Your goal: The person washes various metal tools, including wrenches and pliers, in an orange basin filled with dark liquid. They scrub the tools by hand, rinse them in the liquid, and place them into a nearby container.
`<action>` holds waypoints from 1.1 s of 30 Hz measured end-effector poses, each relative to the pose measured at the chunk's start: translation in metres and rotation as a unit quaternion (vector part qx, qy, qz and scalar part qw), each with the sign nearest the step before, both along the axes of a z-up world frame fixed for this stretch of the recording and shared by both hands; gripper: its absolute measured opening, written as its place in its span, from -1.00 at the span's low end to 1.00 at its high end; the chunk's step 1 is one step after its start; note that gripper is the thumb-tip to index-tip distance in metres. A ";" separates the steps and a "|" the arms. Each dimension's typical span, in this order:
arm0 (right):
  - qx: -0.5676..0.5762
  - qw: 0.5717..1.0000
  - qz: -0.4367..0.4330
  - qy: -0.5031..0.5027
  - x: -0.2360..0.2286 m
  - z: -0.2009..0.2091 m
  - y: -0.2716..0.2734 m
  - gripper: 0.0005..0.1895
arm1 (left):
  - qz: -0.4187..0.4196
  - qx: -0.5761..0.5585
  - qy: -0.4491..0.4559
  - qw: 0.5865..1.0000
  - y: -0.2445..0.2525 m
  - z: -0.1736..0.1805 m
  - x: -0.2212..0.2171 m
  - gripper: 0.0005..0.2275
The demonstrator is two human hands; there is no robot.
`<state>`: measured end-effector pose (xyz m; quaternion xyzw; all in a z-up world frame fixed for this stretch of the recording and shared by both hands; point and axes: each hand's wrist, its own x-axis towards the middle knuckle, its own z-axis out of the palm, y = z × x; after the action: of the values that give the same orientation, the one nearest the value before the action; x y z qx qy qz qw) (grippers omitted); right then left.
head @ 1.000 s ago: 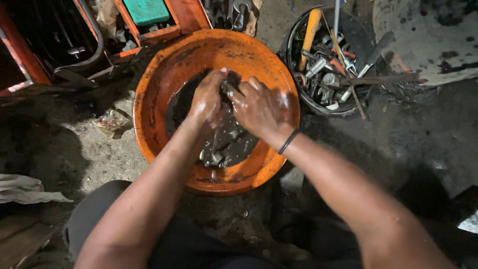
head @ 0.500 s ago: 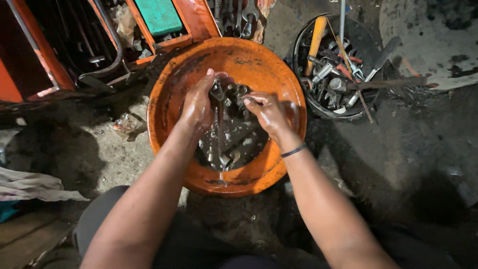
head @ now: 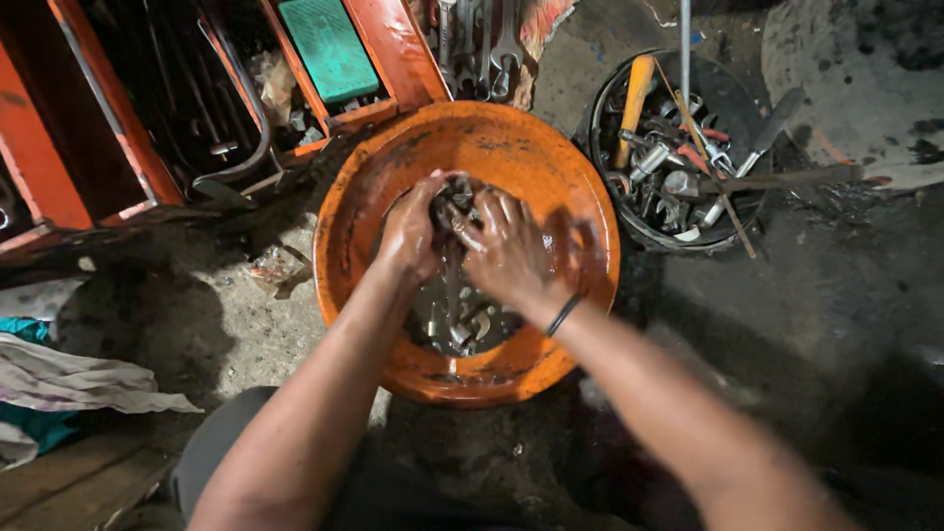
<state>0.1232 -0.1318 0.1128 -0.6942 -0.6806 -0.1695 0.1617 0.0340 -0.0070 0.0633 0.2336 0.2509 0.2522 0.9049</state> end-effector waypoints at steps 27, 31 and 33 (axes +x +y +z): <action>0.009 0.998 0.065 -0.010 0.042 -0.015 0.017 -0.73 | 0.025 0.135 0.008 0.991 -0.007 0.004 0.011 -0.75; -0.021 0.992 0.062 0.108 0.040 -0.017 0.011 -0.69 | 0.024 0.143 -0.036 0.989 -0.016 -0.006 0.018 -0.77; 0.034 0.969 0.012 0.244 0.025 -0.017 0.011 -0.71 | 0.044 0.204 -0.051 0.977 -0.015 -0.012 0.022 -0.77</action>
<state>0.1480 -0.1212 0.0959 -0.7002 -0.6229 -0.0156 0.3484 0.0563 -0.0223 0.0509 0.3886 0.1576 0.3495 0.8378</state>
